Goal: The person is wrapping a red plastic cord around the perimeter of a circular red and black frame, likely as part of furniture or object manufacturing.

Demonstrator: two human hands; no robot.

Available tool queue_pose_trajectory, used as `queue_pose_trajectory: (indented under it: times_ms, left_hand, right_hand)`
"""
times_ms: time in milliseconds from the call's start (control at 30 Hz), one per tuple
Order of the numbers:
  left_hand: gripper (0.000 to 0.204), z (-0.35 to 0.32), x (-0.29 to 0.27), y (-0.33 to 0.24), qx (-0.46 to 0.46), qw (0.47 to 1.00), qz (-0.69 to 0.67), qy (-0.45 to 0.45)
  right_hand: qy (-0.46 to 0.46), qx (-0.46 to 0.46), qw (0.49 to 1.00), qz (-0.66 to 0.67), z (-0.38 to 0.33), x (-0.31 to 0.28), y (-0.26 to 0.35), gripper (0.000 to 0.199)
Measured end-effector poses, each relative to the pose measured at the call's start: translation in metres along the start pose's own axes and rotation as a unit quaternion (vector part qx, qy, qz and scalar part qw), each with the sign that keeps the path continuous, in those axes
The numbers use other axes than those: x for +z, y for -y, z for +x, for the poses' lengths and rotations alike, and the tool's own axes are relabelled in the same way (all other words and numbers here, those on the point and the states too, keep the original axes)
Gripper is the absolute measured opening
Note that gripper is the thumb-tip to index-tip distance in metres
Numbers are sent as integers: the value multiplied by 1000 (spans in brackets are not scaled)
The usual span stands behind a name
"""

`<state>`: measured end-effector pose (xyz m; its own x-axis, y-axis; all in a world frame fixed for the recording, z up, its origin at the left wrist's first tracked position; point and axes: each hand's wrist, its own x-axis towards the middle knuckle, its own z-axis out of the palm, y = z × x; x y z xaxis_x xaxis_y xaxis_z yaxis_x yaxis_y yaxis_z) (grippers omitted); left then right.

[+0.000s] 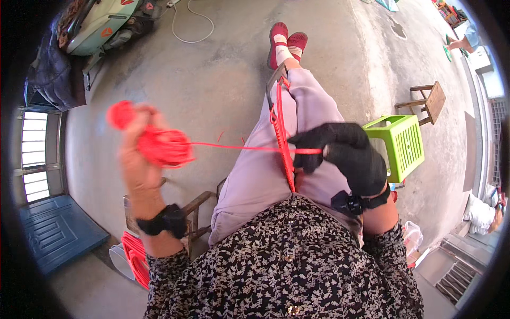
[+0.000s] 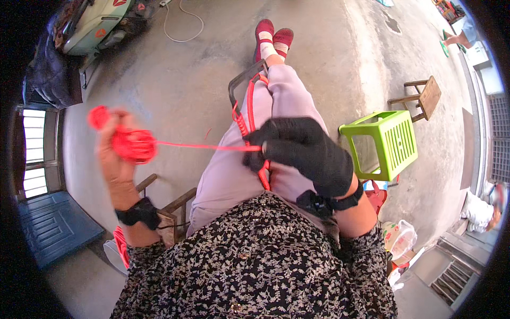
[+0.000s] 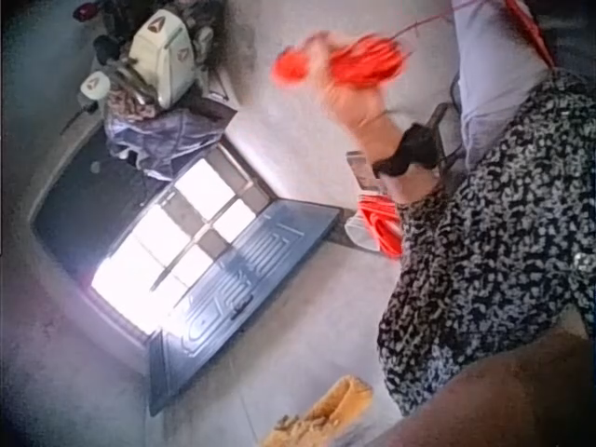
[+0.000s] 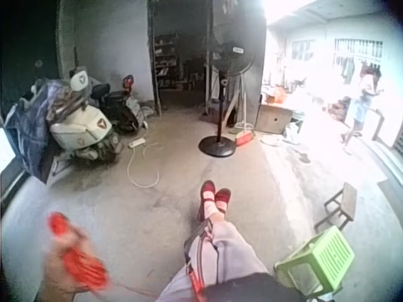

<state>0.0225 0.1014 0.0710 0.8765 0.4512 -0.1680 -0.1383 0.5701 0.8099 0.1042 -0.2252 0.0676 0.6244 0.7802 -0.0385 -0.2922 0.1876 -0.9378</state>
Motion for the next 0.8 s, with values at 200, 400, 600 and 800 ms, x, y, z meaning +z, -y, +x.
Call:
queue_pose_trajectory:
  times_ms: [200, 400, 600, 800]
  left_hand:
    - [23, 1, 45, 97, -125, 948, 254, 143]
    - [19, -11, 64, 132, -29, 873, 466, 141]
    - [28, -7, 47, 109, -54, 927, 348, 131]
    - [19, -9, 60, 140, -24, 903, 410, 126]
  right_hand:
    - [-77, 23, 997, -9, -15, 17, -13, 27]
    - [-155, 62, 979, 116, -27, 31, -5, 14]
    - [-173, -42, 927, -331, -12, 23, 29, 12]
    - [-87, 66, 988, -110, -17, 21, 18, 9]
